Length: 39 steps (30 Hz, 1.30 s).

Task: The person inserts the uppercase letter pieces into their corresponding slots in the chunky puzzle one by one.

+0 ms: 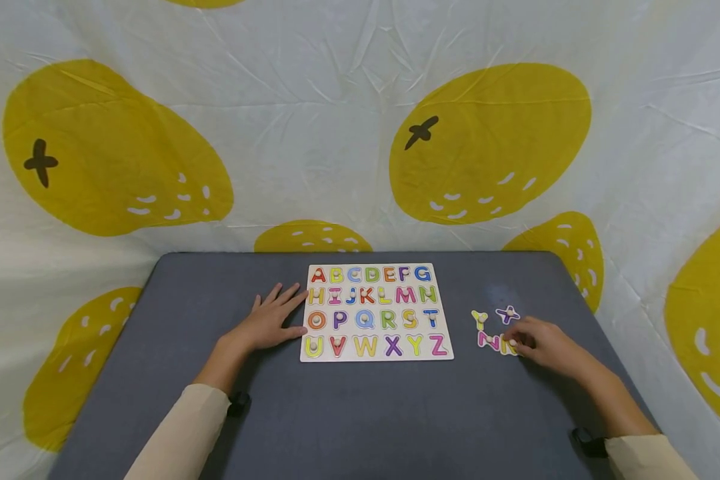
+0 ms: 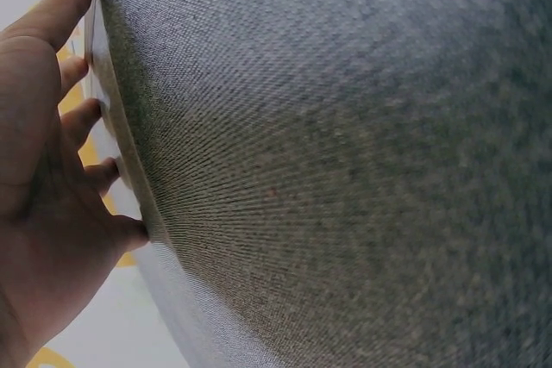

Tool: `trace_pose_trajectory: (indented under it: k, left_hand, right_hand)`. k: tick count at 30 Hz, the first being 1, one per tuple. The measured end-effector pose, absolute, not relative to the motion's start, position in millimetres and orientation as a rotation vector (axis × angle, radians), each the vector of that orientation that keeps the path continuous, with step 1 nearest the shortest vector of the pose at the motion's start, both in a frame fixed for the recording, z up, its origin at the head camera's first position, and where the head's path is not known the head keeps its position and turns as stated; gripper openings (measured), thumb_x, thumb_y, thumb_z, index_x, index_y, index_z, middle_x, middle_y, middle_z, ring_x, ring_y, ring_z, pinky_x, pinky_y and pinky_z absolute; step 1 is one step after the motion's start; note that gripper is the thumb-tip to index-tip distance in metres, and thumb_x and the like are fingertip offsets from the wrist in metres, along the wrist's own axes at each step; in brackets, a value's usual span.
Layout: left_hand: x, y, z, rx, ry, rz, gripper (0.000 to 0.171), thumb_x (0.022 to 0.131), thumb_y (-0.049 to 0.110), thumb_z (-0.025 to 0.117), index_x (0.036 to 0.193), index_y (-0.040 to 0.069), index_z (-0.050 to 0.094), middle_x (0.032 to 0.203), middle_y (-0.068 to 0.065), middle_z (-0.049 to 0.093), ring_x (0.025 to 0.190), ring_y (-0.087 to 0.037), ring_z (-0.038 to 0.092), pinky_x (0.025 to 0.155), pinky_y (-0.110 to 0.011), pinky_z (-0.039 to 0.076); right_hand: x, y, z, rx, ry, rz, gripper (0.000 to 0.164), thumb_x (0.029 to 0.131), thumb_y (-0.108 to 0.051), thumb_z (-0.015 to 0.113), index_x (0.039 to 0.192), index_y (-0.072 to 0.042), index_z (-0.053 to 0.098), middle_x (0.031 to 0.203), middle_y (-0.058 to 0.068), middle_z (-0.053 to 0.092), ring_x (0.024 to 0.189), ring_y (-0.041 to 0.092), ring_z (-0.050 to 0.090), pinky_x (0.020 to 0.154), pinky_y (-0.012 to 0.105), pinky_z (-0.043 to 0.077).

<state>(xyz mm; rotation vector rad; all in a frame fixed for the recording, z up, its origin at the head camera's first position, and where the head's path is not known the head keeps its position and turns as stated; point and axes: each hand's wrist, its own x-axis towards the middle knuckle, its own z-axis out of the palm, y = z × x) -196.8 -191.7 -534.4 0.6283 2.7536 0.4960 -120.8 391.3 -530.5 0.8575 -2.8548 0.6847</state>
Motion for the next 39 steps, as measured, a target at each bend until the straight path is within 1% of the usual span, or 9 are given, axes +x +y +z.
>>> trace_pose_trajectory:
  k: [6,12,15,18,22,27,30,36,39]
  left_hand:
    - [-197.3,-191.3,-534.6,0.633,2.751,0.504,0.088,0.095,0.054,0.069,0.165,0.022,0.028,0.173,-0.011,0.021,0.158,-0.048,0.009,0.116,-0.08,0.007]
    - [-196.7,-192.1,-533.2,0.623,2.754,0.499,0.088,0.095,0.053,0.069,0.165,0.021,0.028,0.173,-0.012,0.021,0.158,-0.048,0.009,0.116,-0.08,0.007]
    - [-196.4,-192.0,-532.9,0.625,2.758,0.504,0.087,0.095,0.053,0.069,0.165,0.02,0.029,0.172,-0.013,0.022,0.158,-0.048,0.009,0.116,-0.08,0.007]
    - [-195.9,-191.6,-533.3,0.621,2.754,0.505,0.087,0.095,0.053,0.069,0.165,0.02,0.028,0.172,-0.012,0.022,0.159,-0.047,0.009,0.117,-0.08,0.007]
    - [-195.9,-190.3,-534.2,0.631,2.762,0.494,0.087,0.096,0.054,0.068,0.165,0.021,0.028,0.172,-0.012,0.022,0.158,-0.048,0.009,0.117,-0.08,0.007]
    - [-196.4,-189.8,-533.4,0.633,2.767,0.491,0.087,0.095,0.054,0.069,0.165,0.021,0.028,0.172,-0.012,0.022,0.158,-0.048,0.009,0.116,-0.08,0.008]
    - [-196.9,-190.1,-533.5,0.645,2.772,0.497,0.086,0.095,0.053,0.069,0.165,0.02,0.03,0.172,-0.013,0.023,0.158,-0.049,0.011,0.115,-0.081,0.009]
    - [-198.3,-190.4,-535.6,0.635,2.761,0.488,0.087,0.096,0.054,0.068,0.165,0.022,0.028,0.173,-0.011,0.021,0.159,-0.047,0.009,0.116,-0.08,0.007]
    - [-198.2,-190.8,-535.7,0.628,2.754,0.493,0.088,0.095,0.054,0.069,0.166,0.022,0.027,0.173,-0.011,0.021,0.159,-0.047,0.008,0.116,-0.08,0.007]
  right_hand:
    - [-123.3,389.2,-522.1,0.837,-2.895,0.654,0.027,0.078,0.005,0.083,0.09,-0.017,0.071,0.083,-0.01,0.059,0.073,-0.006,0.048,0.06,0.024,0.045]
    - [-125.5,381.5,-507.4,0.805,-2.939,0.647,0.022,0.084,0.0,0.081,0.093,-0.018,0.072,0.083,-0.016,0.057,0.071,-0.008,0.046,0.06,0.023,0.045]
    - [-129.4,371.7,-502.9,0.846,-2.92,0.634,0.02,0.085,-0.003,0.082,0.092,-0.018,0.071,0.082,-0.016,0.059,0.071,-0.008,0.048,0.059,0.023,0.047]
    - [-134.6,359.8,-501.3,0.888,-2.911,0.65,0.018,0.085,-0.004,0.082,0.093,-0.016,0.072,0.082,-0.015,0.061,0.071,-0.006,0.051,0.06,0.024,0.048]
    - [-141.1,343.0,-500.3,0.891,-2.989,0.736,0.012,0.089,-0.005,0.079,0.096,-0.013,0.072,0.08,-0.013,0.062,0.069,-0.005,0.053,0.061,0.024,0.049]
    - [-147.5,319.6,-497.3,0.856,-3.104,0.855,0.007,0.094,-0.009,0.076,0.098,-0.012,0.071,0.078,-0.009,0.06,0.059,-0.001,0.051,0.054,0.023,0.048]
    - [-151.0,304.9,-496.8,0.866,-3.111,0.885,0.007,0.093,-0.01,0.077,0.096,-0.012,0.071,0.077,-0.008,0.059,0.058,0.001,0.051,0.052,0.023,0.048]
    - [-158.2,272.4,-502.6,0.975,-3.036,0.847,0.012,0.089,-0.014,0.082,0.094,-0.012,0.072,0.076,-0.012,0.057,0.069,0.0,0.049,0.063,0.02,0.045]
    - [-160.5,254.7,-505.7,1.022,-3.02,0.865,0.013,0.088,-0.015,0.083,0.094,-0.011,0.072,0.075,-0.013,0.056,0.07,0.001,0.049,0.064,0.021,0.045]
